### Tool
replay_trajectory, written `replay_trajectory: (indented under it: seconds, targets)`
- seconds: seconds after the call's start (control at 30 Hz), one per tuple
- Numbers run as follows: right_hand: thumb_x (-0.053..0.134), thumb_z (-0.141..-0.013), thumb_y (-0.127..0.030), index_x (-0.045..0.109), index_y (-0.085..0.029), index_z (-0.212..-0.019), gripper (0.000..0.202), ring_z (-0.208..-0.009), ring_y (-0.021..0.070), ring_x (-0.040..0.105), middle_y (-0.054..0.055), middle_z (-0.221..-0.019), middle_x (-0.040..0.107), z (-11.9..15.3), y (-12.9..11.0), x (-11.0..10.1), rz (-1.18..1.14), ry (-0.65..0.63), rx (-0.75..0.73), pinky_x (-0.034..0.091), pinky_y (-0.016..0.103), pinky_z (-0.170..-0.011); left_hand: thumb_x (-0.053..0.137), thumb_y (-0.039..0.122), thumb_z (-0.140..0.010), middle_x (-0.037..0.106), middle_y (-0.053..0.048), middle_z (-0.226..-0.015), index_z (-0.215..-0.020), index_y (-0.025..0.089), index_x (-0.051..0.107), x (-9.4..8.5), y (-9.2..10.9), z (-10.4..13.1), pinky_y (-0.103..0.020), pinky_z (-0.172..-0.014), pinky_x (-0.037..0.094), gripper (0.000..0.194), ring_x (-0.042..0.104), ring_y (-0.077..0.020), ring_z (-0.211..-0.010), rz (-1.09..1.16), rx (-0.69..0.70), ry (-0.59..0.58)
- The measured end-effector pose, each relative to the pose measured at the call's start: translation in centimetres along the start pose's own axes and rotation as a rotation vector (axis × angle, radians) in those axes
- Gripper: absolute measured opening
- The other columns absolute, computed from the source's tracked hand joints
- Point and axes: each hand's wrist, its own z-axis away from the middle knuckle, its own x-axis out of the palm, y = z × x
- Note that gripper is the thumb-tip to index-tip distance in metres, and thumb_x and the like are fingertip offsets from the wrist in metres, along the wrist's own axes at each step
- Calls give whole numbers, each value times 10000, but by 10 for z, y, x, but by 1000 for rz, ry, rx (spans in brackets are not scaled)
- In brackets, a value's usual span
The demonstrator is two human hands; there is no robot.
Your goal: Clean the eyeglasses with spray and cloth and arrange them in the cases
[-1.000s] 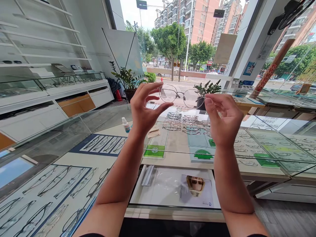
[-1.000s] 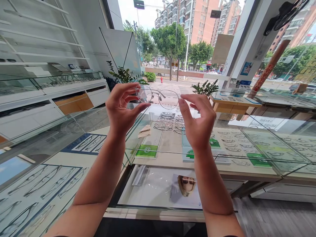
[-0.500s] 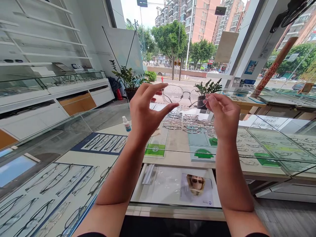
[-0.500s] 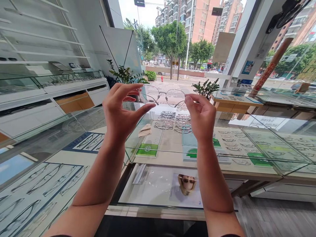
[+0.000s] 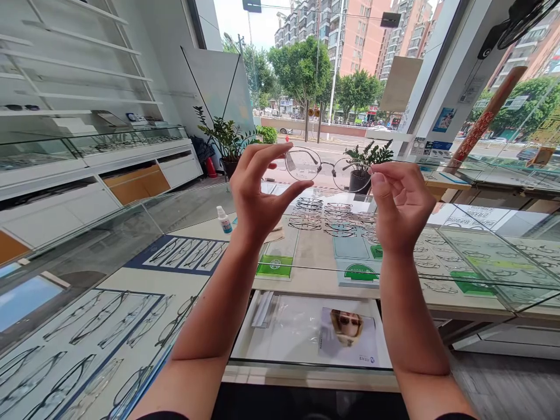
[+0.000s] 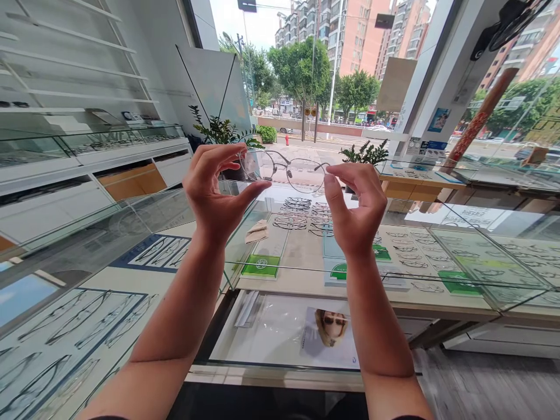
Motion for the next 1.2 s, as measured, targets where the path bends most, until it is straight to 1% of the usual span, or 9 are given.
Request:
replay_trajectory:
  seconds: [0.1,0.17,0.27,0.37,0.67,0.8,0.93,1.07,1.2]
  targets:
    - [718,-1053,-462,799,-292,-1079,191,-1025,237,768,40,-1036,742,-1,2,2,-105,-3,-31,698,483,-994,895,741,-867,757,-70,-1299,-1447,366,721,0,1,-2,-419,-931,648,713,752,-305,-1220,107,17,-35]
    - [708,-1059,-441,786,-287,-1072,173,-980,221,780,29,-1013,746,-1,2,4,-167,-18,-38,707,462,-970,897,724,-876,768,-71,-1306,-1450,360,724,0,2,-2,-404,-922,647,702,761,-289,-1196,148,9,-56]
    - [704,-1063,-422,777,-304,-1097,143,-985,218,788,22,-1028,749,-1,1,6,-246,-29,-34,715,467,-985,901,724,-871,785,-73,-1302,-1433,351,734,1,5,-3,-396,-914,653,695,768,-276,-1164,155,-15,-65]
    - [701,-1061,-444,769,-316,-1129,160,-1016,227,790,24,-1039,741,0,0,6,-294,-42,-2,718,495,-1028,911,718,-864,793,-70,-1290,-1417,349,743,1,7,-3,-394,-915,654,685,771,-270,-1151,154,-34,-66]
    - [697,-1067,-466,748,-313,-1156,185,-1059,247,814,36,-1074,757,0,0,5,-300,-57,60,715,519,-1066,938,652,-873,785,-66,-1308,-1422,349,738,1,8,-2,-401,-931,645,658,757,-272,-1181,174,-48,-82]
    - [727,-1049,-489,744,-314,-1159,207,-1086,250,820,36,-1100,776,0,7,3,-307,-69,131,707,511,-1077,951,651,-858,790,-76,-1298,-1390,323,752,1,9,-3,-404,-915,652,655,754,-271,-1162,168,-83,-89]
    - [741,-1032,-512,742,-303,-1163,247,-1094,248,825,45,-1119,809,-1,17,3,-281,-104,242,701,485,-1054,976,581,-857,782,-70,-1297,-1382,318,761,0,8,-3,-387,-911,649,625,757,-251,-1134,205,-97,-101]
    - [788,-984,-455,749,-283,-1127,227,-1087,247,827,49,-1114,835,-3,21,3,-284,-124,352,684,480,-1063,984,537,-857,767,-71,-1314,-1389,311,758,2,4,-1,-379,-937,656,620,760,-241,-1142,275,-125,-109]
    - [816,-942,-404,757,-266,-1112,227,-1095,256,828,58,-1111,844,-5,20,3,-284,-166,452,668,492,-1090,975,541,-860,766,-79,-1306,-1397,296,739,7,-3,2,-385,-983,663,636,759,-240,-1169,355,-160,-121]
